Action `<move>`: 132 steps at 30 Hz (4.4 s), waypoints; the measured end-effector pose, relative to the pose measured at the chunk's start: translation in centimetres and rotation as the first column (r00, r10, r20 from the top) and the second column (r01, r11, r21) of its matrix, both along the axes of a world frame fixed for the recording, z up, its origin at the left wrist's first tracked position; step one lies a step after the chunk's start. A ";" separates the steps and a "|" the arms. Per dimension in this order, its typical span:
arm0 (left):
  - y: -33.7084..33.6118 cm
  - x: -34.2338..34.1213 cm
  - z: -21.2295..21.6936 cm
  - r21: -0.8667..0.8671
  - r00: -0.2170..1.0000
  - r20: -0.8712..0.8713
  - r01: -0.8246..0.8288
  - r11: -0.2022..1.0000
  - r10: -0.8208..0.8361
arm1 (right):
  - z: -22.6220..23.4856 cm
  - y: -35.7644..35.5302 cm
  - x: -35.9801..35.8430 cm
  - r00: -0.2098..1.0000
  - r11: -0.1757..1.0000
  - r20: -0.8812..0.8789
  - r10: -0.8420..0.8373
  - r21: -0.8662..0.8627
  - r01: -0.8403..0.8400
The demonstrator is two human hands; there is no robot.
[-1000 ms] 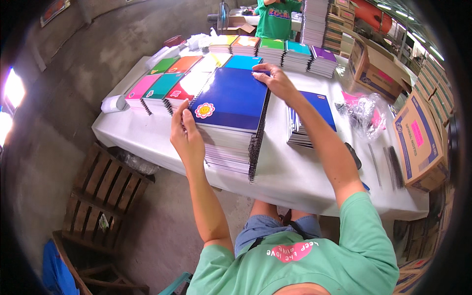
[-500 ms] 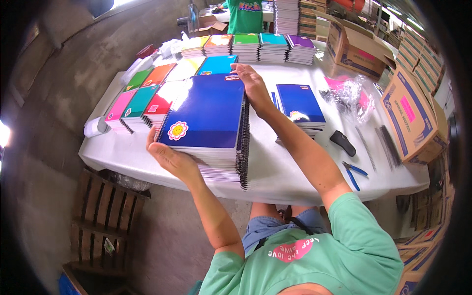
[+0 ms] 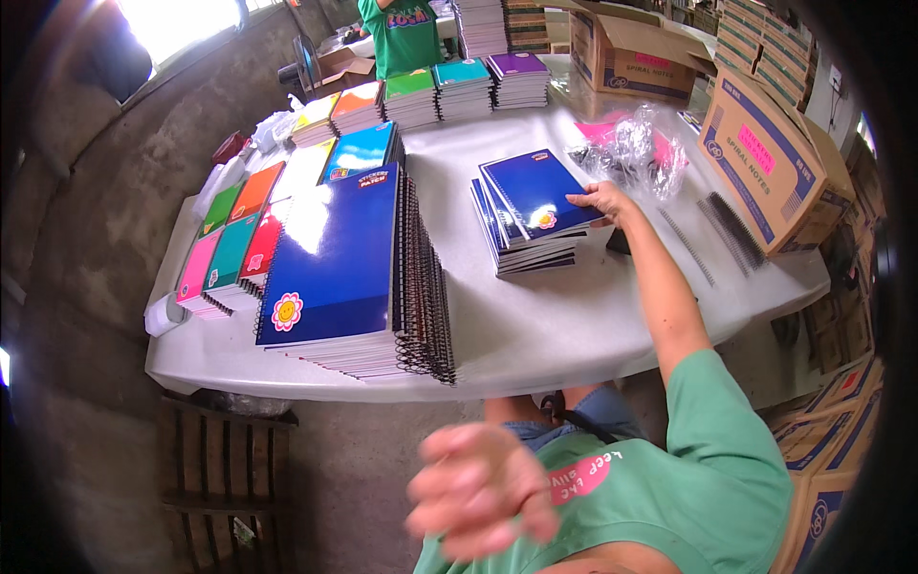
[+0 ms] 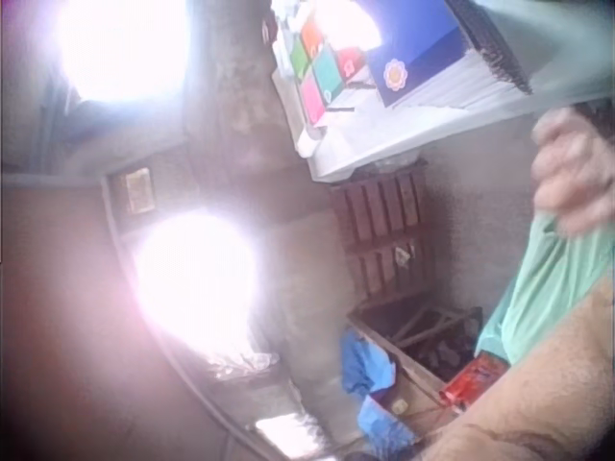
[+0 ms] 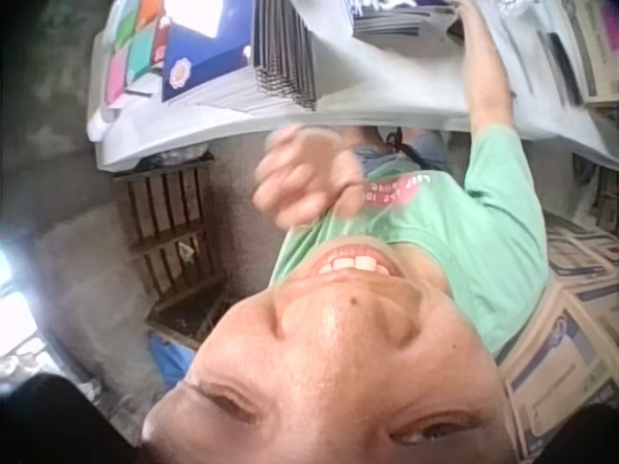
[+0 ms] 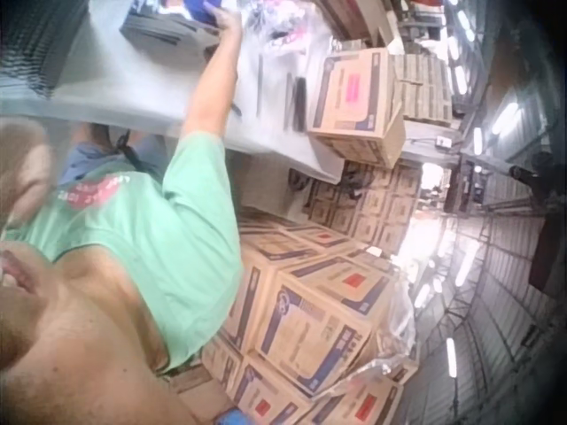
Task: The person takes spiral notebook components from a table, aligns the paper and covers, and uses blue-handled pliers to trim and secure the metal spiral binding.
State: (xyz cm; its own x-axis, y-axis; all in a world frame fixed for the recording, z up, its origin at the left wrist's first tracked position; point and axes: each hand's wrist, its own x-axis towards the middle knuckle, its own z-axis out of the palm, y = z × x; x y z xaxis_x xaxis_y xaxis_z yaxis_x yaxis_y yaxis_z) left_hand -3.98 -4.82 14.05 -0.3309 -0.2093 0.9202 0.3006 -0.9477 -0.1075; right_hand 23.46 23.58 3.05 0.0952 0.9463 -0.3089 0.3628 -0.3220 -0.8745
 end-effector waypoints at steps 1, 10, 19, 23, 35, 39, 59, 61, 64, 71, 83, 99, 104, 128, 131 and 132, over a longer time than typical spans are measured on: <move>0.1 0.3 -0.9 -0.209 0.983 -0.171 0.024 0.978 -0.061 | 0.0 0.5 0.9 0.999 0.999 0.011 0.036 -0.013 -0.035; 13.9 4.5 -8.3 -0.895 0.864 0.443 0.440 -0.067 -0.238 | 4.8 -12.9 -1.3 0.967 0.776 -0.230 0.111 0.628 0.060; 10.2 3.4 -0.3 -0.873 0.816 -0.475 -0.390 0.294 -0.329 | -2.7 -9.9 15.5 0.875 0.679 0.075 -0.479 0.663 0.315; 9.3 5.7 -2.2 -0.617 0.485 -0.785 -0.661 0.426 -0.386 | -7.6 -6.9 19.0 0.574 0.797 0.590 -0.567 0.569 0.203; 8.4 6.8 -8.0 -0.377 0.494 -0.869 -0.708 0.597 0.037 | 4.0 -23.6 6.0 0.996 0.916 -0.050 0.071 0.399 -0.045; 8.7 7.1 -8.5 -0.350 0.494 -0.865 -0.718 0.601 0.086 | 3.7 -27.2 -1.7 0.925 0.918 -0.293 0.242 0.377 -0.121; 8.6 6.8 -9.8 -0.409 0.604 -0.788 -0.656 0.634 0.117 | 5.5 -21.0 2.6 0.946 0.776 0.145 0.290 0.543 -0.321; 8.6 7.0 -9.9 -0.418 0.618 -0.776 -0.655 0.630 0.127 | 5.2 -20.8 2.8 0.920 0.700 0.165 0.356 0.605 -0.379; 8.7 7.1 -9.9 -0.436 0.637 -0.761 -0.639 0.634 0.119 | 5.0 -20.6 3.2 0.885 0.621 0.213 0.413 0.645 -0.445; 8.4 7.2 -9.7 -0.413 0.599 -0.780 -0.709 0.572 0.180 | 8.3 -21.4 2.8 0.894 0.885 0.046 0.447 0.123 -0.449; 8.2 7.1 -10.8 -0.566 0.726 -0.684 -0.589 0.577 0.069 | 5.7 -18.6 4.6 0.874 0.861 0.031 0.484 0.158 -0.483; 6.9 8.3 -10.2 -0.735 0.807 -0.588 -0.503 0.456 -0.058 | -0.2 -16.2 5.9 0.762 0.885 -0.621 0.182 0.442 0.149; 7.0 8.2 -9.5 -0.739 0.814 -0.575 -0.471 0.482 -0.086 | 0.1 -18.4 5.0 0.770 0.752 -0.291 0.568 0.565 -0.341; 7.6 6.5 -9.2 -0.765 0.826 -0.561 -0.495 0.412 -0.050 | 5.4 -15.6 -0.8 0.749 0.561 0.152 0.645 0.572 -0.599; 8.2 3.6 -8.8 -0.692 0.761 -0.645 -0.622 0.368 0.073 | 3.5 -15.5 -0.5 0.724 0.808 -0.500 0.475 0.574 -0.134; 9.0 2.5 -9.2 -0.688 0.765 -0.640 -0.613 0.388 0.072 | 3.6 -15.5 -1.4 0.632 0.739 -0.491 0.600 0.642 -0.203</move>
State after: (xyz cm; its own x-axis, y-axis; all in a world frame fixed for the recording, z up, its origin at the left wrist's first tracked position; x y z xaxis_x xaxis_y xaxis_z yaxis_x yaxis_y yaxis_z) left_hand -1.52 4.14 4.87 0.0585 0.7403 0.6697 0.7891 -0.4452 0.4232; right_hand 22.10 8.04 6.66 -0.3630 0.8511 0.3792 -0.3596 0.2475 -0.8997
